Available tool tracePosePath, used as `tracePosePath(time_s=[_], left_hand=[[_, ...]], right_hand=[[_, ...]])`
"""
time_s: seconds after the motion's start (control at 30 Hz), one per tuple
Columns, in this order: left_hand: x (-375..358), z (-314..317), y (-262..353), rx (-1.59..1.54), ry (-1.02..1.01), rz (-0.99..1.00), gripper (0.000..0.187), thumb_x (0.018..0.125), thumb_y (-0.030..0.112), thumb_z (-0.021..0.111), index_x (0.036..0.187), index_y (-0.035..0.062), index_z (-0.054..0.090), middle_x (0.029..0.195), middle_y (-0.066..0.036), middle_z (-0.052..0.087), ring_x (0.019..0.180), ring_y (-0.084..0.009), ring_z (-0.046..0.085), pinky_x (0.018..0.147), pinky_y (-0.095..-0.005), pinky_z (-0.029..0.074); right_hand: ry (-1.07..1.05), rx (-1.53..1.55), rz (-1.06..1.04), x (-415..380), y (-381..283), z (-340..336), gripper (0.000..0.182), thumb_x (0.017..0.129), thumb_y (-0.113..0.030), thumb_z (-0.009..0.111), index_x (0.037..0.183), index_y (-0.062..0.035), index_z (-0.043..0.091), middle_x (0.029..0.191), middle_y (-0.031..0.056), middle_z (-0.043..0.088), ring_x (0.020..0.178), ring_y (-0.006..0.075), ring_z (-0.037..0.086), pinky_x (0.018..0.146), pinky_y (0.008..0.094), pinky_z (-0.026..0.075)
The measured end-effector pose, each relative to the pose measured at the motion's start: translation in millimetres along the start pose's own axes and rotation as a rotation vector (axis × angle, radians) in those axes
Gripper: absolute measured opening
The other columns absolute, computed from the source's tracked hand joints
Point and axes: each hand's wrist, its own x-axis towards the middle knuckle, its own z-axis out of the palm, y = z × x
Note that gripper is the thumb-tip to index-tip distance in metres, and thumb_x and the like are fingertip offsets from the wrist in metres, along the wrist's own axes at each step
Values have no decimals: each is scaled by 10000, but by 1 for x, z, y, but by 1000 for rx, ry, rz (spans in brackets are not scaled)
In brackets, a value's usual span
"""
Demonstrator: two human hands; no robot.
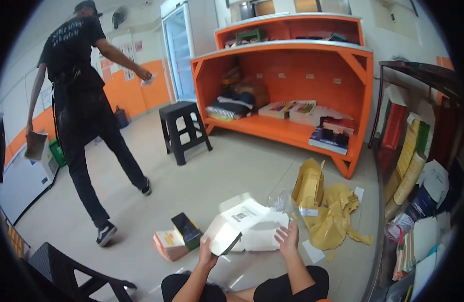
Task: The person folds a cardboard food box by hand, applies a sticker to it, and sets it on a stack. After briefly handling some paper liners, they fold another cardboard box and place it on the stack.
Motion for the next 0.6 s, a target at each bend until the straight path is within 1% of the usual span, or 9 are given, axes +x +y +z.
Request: tracePosePath(time_s=[0.07,0.13,0.23,0.3,0.33,0.37,0.4,0.47,0.6], left_hand=[[6,-1,-8,40,57,86,353,1005,270,367,1288,68,308,1227,-150,455,1102,-262,527,867,-344,492],[0,6,-9,191,90,213,367,1002,307,380,1269,62,319,1185,-146,462,1066,-234,524,848,-333,486],[-10,8,-28,376,67,298,395,997,353,394,1249,56,327,1156,-149,459,1031,-202,513,826,-324,480],[-24,13,-35,600,31,396,406,1000,381,373,1236,53,334,1146,-153,462,1031,-191,508,822,-304,472],[-41,27,-27,426,-20,227,417,1004,391,351,1247,53,333,1151,-152,462,1030,-202,510,825,-278,452],[-42,26,-32,404,-51,201,400,1004,401,337,1227,69,351,1162,-144,462,1059,-218,511,843,-333,473],[-42,23,-39,383,-85,179,386,1004,411,323,1207,85,369,1173,-136,462,1089,-235,511,860,-389,493],[-21,3,-53,625,-208,276,382,1007,401,319,1222,89,361,1208,-125,467,1101,-250,526,874,-388,495],[-26,16,-26,335,-300,-55,294,988,320,438,1098,62,521,1064,-82,562,1009,-175,574,888,-366,506]], right_hand=[[35,-173,1,-10,19,6,660,851,-495,535,1331,-117,286,1235,195,440,1160,375,485,916,564,435],[-248,-238,194,-53,14,38,684,861,-447,566,1370,-150,219,1238,198,433,1077,370,547,809,542,506],[-464,-718,133,-70,36,60,784,874,-347,601,1412,-190,53,1291,225,386,1016,351,576,648,481,578],[-468,-755,42,-73,50,54,791,894,-260,583,1411,-205,-13,1309,217,373,991,341,591,588,459,594],[-472,-767,-7,-73,58,52,800,905,-216,575,1411,-212,-45,1318,213,367,978,337,599,558,448,601],[-409,-738,36,-74,57,52,705,935,-187,512,1415,-192,-5,1313,209,384,956,335,611,514,445,606],[-354,-722,21,-69,58,46,647,948,-223,490,1416,-193,45,1266,197,435,929,326,626,480,436,596],[-285,-701,15,-59,51,34,569,967,-291,444,1418,-192,110,1199,180,504,858,304,652,415,412,572],[-183,-707,-51,-65,30,38,568,970,-382,408,1428,-169,149,1157,173,535,744,265,660,350,369,535]])
